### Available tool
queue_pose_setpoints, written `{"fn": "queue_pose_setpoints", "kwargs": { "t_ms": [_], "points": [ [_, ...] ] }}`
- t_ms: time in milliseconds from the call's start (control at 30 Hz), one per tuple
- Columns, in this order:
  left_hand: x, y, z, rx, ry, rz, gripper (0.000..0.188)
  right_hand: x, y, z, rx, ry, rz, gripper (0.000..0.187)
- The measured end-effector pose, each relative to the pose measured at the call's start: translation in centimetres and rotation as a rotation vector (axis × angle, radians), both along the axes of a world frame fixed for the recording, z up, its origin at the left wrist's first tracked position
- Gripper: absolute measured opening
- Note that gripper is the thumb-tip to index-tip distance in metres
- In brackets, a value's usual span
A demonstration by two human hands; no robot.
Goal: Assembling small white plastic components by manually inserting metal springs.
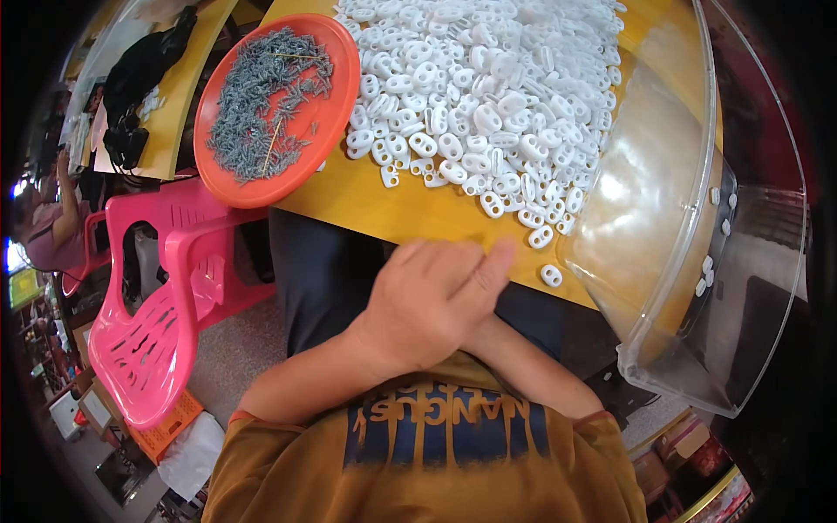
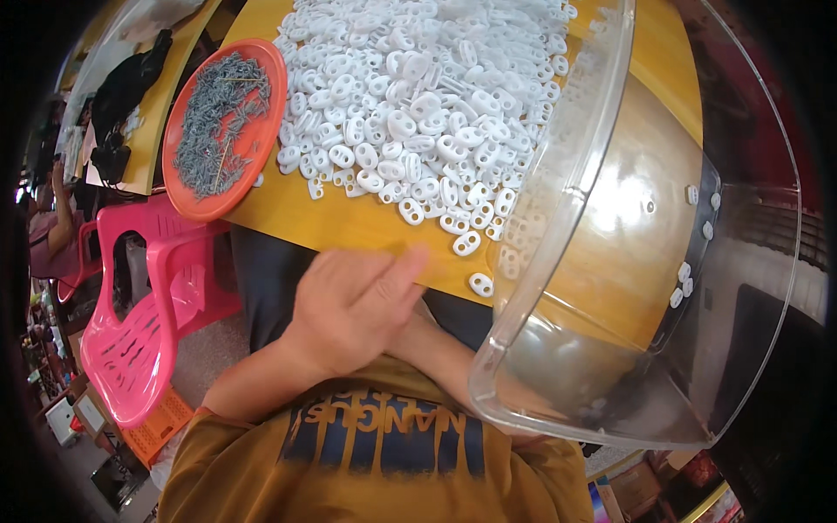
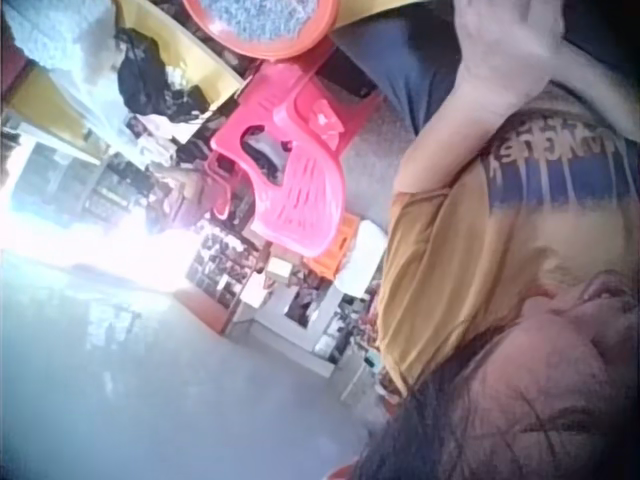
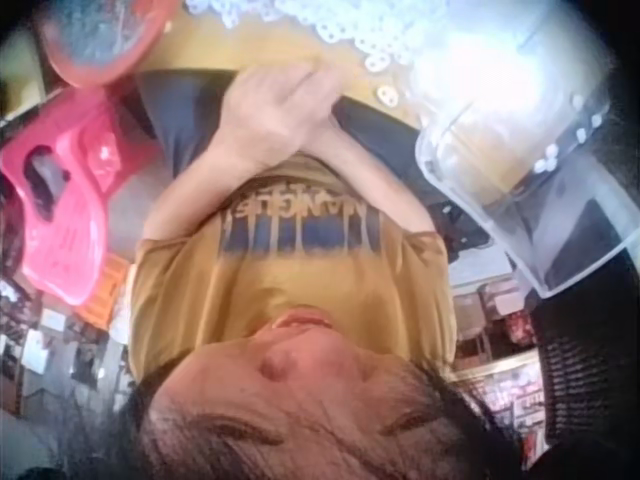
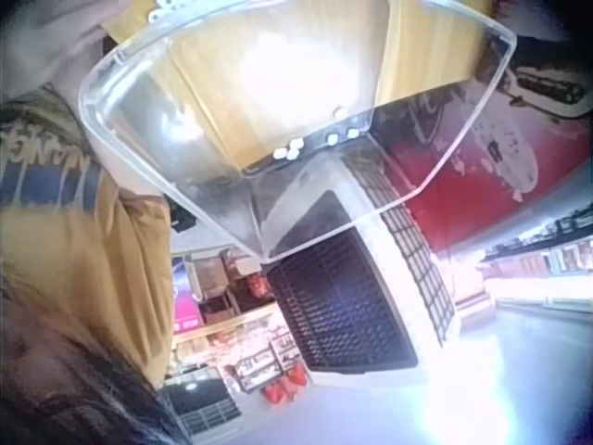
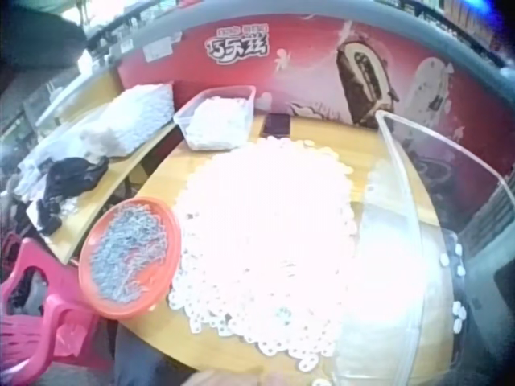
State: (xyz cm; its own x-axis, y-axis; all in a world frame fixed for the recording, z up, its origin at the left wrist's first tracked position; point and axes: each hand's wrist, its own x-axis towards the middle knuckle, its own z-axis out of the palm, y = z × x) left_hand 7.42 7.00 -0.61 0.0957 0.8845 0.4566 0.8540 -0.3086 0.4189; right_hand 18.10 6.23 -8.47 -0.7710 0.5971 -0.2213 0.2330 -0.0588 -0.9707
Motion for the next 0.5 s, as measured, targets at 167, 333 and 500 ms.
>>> {"fn": "queue_pose_setpoints", "kwargs": {
  "t_ms": [167,333,500],
  "points": [
    [-0.4,0.3,0.4,-0.022,-0.053,0.044,0.046,-0.6,0.4,0.1,-0.020,-0.022,-0.029,0.022],
    [1.4,0.5,0.5,0.039,-0.149,-0.140,0.044,-1.4,0.9,0.2,-0.036,-0.045,-0.054,0.022],
    [2.3,0.8,0.4,-0.060,0.015,-0.243,0.045,-1.0,1.3,-0.2,-0.062,-0.028,0.013,0.022]
  ]
}}
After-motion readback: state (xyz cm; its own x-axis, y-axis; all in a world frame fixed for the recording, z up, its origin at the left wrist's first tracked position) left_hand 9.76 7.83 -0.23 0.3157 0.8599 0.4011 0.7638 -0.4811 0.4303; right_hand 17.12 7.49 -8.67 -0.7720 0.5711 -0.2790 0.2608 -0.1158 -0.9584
